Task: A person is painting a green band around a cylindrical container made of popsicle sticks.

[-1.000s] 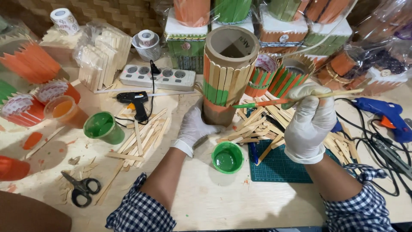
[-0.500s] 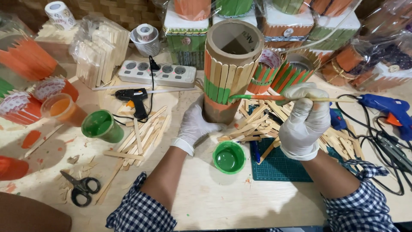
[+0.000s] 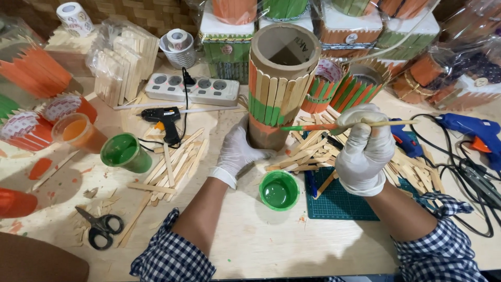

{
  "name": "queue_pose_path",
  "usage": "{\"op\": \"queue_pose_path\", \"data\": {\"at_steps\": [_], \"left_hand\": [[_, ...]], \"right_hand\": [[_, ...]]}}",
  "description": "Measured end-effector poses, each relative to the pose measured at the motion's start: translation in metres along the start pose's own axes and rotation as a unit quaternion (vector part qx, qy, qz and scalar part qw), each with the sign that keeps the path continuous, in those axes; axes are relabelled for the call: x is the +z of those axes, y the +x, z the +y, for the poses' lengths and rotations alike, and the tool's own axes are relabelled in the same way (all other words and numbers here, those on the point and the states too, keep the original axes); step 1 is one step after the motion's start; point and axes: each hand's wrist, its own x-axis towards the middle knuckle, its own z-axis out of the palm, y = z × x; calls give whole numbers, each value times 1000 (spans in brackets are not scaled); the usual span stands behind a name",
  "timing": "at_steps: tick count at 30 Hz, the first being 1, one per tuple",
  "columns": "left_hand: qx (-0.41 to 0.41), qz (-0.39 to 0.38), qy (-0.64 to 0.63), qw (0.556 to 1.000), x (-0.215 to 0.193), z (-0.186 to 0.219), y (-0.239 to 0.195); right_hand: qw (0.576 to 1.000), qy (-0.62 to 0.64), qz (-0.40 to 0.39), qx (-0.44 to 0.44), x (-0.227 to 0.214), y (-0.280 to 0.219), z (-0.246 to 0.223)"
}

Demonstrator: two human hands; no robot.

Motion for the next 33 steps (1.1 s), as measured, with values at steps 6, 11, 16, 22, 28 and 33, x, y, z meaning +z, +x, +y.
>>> {"op": "queue_pose_path", "data": {"at_steps": [6,11,16,22,28,33], "left_hand": [[8,9,-5,1000,-1,3,-3],[27,12,-30,999,9,-5,3],[84,12,-66,994,-1,1,-3],[18,12,-22,1000,1,9,-6],[18,8,-29,999,1,9,-6],[23,14,-22,999,5,8,-4]], "right_hand": [[1000,-4,1,-9,2,0,3],[999,-9,27,-19,3,3,0],[998,13,57,31,-1,-6,-6],[999,-5,21,-28,2,-2,2],[998,-18,26,-62,-4,0,3],[993,-10,70,-95,-6,-2,-3]]}}
